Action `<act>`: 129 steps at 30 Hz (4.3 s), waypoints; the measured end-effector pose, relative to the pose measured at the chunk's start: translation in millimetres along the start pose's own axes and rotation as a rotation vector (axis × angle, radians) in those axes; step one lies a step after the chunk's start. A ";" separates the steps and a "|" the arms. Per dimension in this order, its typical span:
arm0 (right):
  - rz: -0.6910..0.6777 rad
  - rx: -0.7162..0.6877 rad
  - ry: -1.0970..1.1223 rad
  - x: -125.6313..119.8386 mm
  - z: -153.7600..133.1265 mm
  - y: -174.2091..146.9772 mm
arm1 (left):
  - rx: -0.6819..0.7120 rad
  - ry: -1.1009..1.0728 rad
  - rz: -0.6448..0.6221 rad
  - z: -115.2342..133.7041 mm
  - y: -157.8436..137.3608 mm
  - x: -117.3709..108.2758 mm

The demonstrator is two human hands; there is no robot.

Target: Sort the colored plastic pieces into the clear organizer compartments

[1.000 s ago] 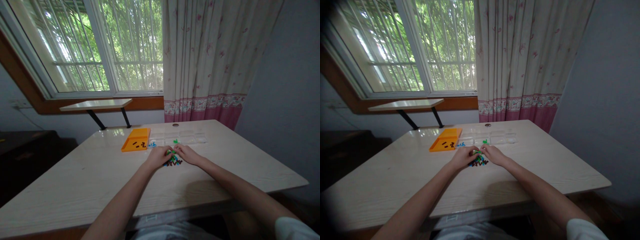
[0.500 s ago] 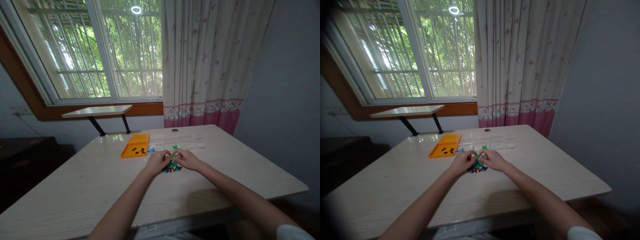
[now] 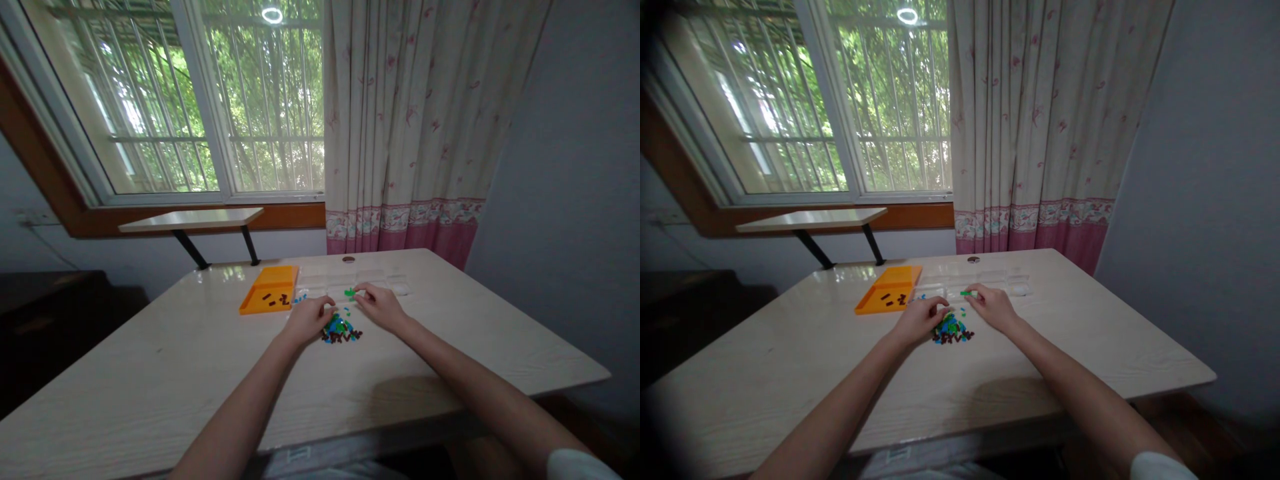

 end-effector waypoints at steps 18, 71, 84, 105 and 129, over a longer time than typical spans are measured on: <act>0.102 -0.007 -0.044 -7.2 7.0 1.4 | 0.012 0.053 -0.054 -3.7 0.9 5.3; -0.469 0.016 0.027 27.7 10.5 1.0 | 0.046 0.120 -0.095 -11.1 0.4 7.4; -0.343 -0.059 0.159 28.2 -4.4 -1.4 | 0.115 -0.030 -0.071 4.7 -1.3 7.4; -0.285 -0.025 0.198 27.6 -5.9 -1.5 | 0.085 -0.163 0.019 1.9 -0.3 8.2; 0.192 -0.181 -0.147 -24.0 8.2 3.5 | 0.028 -0.001 -0.163 -24.8 5.7 13.6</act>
Point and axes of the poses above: each hand's wrist, its own y-axis towards the middle knuckle, its own x-axis out of the palm, z = x × y, the point moved 2 cm from there along y, towards the middle knuckle, and after that the axes turned 5 degrees about -z, right-handed, at the moved point
